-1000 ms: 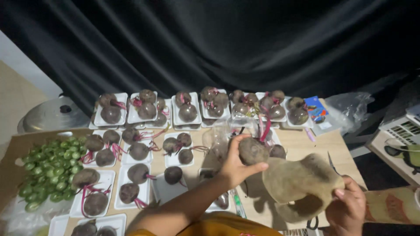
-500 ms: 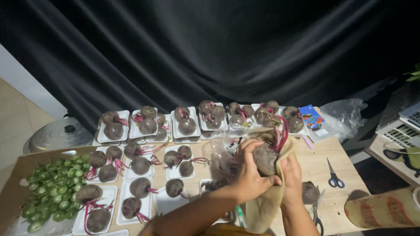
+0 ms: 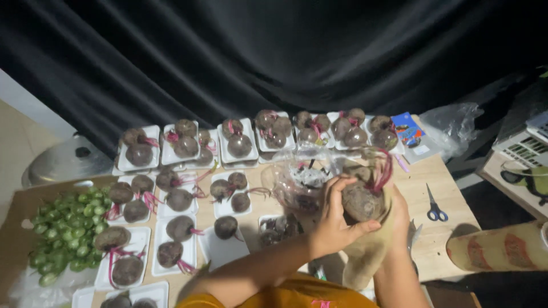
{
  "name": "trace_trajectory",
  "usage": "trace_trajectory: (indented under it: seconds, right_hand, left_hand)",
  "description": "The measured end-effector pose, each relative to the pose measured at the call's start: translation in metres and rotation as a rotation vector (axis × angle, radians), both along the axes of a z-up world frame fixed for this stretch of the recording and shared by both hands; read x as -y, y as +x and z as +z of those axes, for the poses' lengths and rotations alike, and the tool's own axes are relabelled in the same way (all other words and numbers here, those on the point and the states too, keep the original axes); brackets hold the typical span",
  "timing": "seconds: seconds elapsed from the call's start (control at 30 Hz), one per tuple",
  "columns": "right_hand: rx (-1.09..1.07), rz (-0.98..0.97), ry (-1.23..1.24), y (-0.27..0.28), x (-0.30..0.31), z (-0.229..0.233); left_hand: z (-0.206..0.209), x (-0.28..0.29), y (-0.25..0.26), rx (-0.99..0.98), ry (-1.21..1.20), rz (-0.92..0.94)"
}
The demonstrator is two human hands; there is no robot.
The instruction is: Trimming root vegetables with scissors and arranging them on trays for packaging
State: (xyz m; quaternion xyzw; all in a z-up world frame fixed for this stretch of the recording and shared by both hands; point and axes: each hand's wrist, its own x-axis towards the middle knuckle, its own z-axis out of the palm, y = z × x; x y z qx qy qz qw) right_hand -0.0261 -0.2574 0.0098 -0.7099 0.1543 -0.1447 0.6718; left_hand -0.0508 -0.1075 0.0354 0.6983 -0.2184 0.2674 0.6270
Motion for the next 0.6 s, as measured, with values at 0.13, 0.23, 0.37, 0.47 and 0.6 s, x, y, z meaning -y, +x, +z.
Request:
trace_trajectory:
  seconds: [0.13,0.23,0.37,0.47,0.6]
  right_hand:
    - [-0.146,0.073,0.028,-0.004,0.013,0.005]
    - [-0.196,0.125,0.079,-0.002,0.009,0.009]
    - [-0.201,0.196,0.150,-0.009,0.001,0.010]
    - [-0.202,0.248,0.193,-0.008,-0.005,0.010]
    - [-0.208,0.328,0.257,-0.012,-0.010,0.009]
  left_hand:
    - [-0.032,0.008,0.007,-0.056,-0.080,-0.085]
    - [-0.042,0.006,0.025,-0.019,-0.134,-0.266]
    - [-0.059,0.012,0.028,-0.104,-0.126,-0.337]
    - [-0.070,0.011,0.023,-0.269,0.009,-0.272]
    - [-0.075,0.018,0.009,-0.317,0.113,-0.070]
